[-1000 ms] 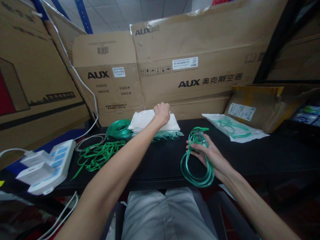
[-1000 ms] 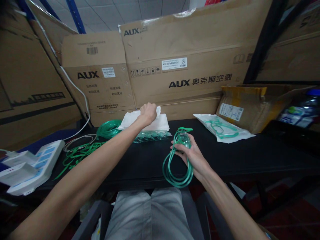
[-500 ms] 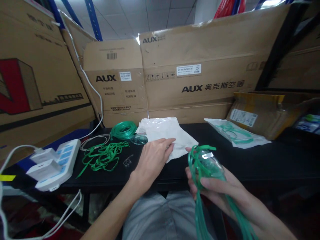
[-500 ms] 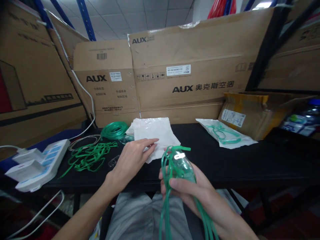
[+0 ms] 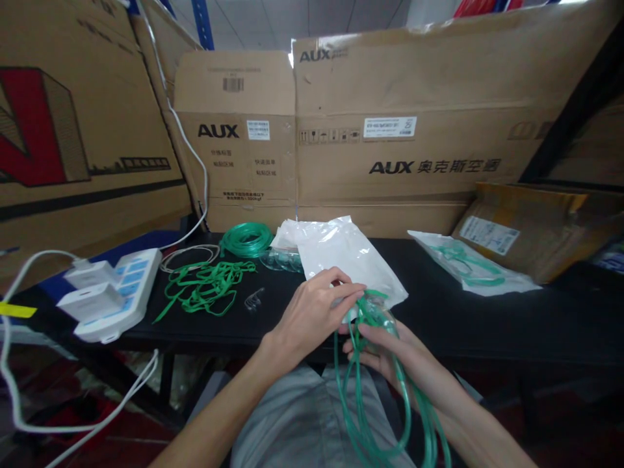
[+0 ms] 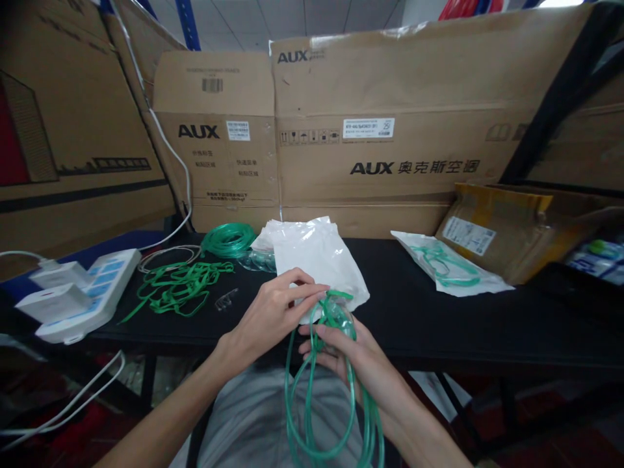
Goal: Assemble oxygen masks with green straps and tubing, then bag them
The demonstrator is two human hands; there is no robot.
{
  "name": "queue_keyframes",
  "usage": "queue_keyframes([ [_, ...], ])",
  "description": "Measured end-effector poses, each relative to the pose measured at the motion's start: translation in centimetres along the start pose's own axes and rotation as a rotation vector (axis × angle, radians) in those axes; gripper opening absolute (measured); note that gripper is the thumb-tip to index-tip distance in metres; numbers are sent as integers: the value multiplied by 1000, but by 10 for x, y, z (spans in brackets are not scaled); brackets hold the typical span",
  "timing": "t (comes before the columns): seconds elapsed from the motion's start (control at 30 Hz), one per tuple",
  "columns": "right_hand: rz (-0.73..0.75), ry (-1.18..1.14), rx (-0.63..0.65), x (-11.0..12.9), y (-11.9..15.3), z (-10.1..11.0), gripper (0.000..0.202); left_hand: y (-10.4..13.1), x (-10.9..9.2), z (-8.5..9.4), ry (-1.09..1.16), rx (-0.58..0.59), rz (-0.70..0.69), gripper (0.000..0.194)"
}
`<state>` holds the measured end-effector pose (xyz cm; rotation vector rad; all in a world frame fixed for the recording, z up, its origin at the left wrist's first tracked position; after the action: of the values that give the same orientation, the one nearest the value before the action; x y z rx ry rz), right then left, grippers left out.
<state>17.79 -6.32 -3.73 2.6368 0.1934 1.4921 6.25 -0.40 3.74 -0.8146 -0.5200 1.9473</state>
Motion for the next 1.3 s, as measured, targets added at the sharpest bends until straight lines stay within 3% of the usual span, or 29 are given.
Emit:
queue_keyframes([
  [0.17,-86,47,-32,1,2,3,48,6,-4,-9,-52,7,-120,25],
  [0.37,-149,110,-73,17,11,22,45,9,-7,-15,-148,93,-206,29],
  [0.53,-45,69,-60,25,11,26,34,11,-14,-19,-51,68,-242,29],
  [0.73,73,71,-196,18,1,37,33,10,-18,-24,14,59,-246,28],
  [0.9,56,-20,-53,14,0,33,29,9,-12,-29,25,76,-163,27],
  [1.07,13,-50,60,20,7,31,38,9,-6,-30,44,18,-79,26],
  [1.3,196,94,-112,30,8,33,35,11,-16,-28,45,-9,-239,28],
])
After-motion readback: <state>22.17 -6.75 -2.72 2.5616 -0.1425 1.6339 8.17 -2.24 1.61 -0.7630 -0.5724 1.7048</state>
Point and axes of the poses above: each hand's wrist, its own y-axis away from the middle knuckle, its own z-axis out of the back of the hand, x = y × z, the point moved 6 cm from there along -y, towards the middle knuckle, and after that the axes turned 2 degrees about -y, right-handed, at the moved point
